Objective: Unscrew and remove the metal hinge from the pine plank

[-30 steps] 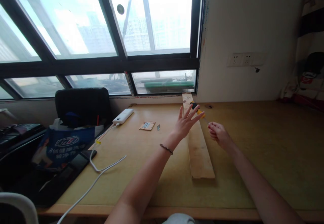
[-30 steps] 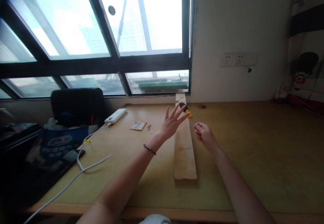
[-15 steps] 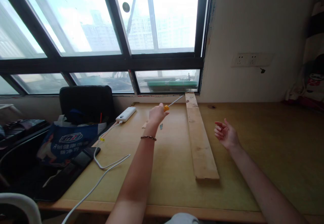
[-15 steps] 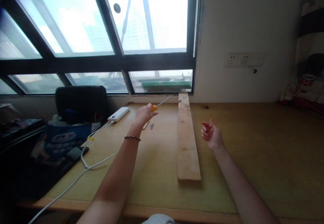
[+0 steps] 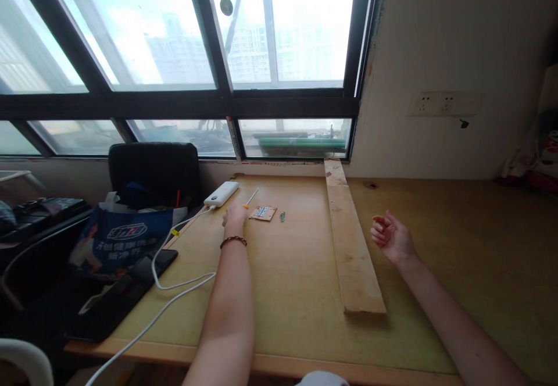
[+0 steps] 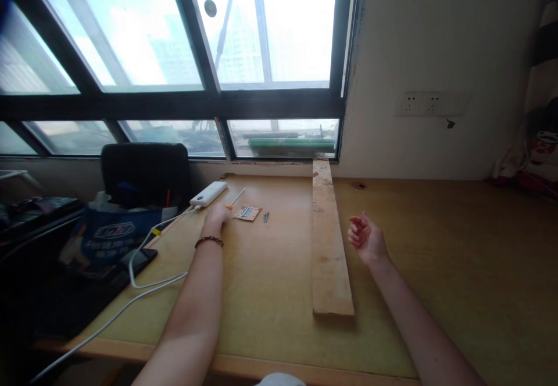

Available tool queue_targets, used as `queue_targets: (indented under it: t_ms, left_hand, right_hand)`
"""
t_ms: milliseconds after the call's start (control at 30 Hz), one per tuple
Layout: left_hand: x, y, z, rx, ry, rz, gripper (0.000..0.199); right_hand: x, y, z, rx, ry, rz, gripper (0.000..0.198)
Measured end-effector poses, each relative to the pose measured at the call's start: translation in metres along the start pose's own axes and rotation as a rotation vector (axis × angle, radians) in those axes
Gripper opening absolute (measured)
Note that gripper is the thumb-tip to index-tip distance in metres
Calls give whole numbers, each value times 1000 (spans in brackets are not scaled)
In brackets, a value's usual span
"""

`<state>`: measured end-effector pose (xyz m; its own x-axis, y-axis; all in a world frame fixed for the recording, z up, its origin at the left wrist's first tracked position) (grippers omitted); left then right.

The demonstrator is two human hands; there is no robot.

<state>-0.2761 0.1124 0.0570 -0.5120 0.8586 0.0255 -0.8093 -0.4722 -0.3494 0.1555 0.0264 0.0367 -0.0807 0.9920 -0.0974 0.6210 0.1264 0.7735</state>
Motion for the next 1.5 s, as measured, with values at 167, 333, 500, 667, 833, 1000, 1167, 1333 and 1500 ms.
queue_targets:
  t_ms: [167,333,500,667,833,1000,1167,1333,1500]
  left_hand:
    - [3,-1,-6,32,24,72,36]
    - [15,4,-20,7,37,120,38]
    - [21,4,-24,8,55,153,38]
    - [18,-1,-20,40,117,125,37]
    - [17,-3,-20,61,140,110,32]
    - [19,-4,-21,76,146,89,32]
    - [17,-10,-19,93,150,86,29]
    - [7,-22,-11,81,116,-21,33]
    - [-7,-34,-3,64,109,-36,36]
  right_hand:
    - [1,1,3,-67,-11,30,27]
    - [0,0,2,-16,-18,2,23]
    - [0,1,1,-20,-15,1,20]
    - [0,0,1,-34,-14,7,19]
    - [-2,1,-1,-26,-16,1,17]
    - [-2,1,-2,-58,-17,16,17]
    - [-2,1,-2,-49,-17,12,17]
    - [-1,1,-1,-48,-45,-10,16]
    - [7,-16,18,-340,-320,10,10]
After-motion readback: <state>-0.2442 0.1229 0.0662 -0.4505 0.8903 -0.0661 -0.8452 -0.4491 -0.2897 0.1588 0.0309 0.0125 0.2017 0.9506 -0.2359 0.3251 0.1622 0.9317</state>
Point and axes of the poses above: each hand's wrist, its own x-axis towards the middle knuckle, its own z-axis out of the back of the hand, y = z × x, the point moved 4 cm from there along x, towards the middle knuckle, and after that the axes turned 2 degrees about -z, right-handed, at the moved point
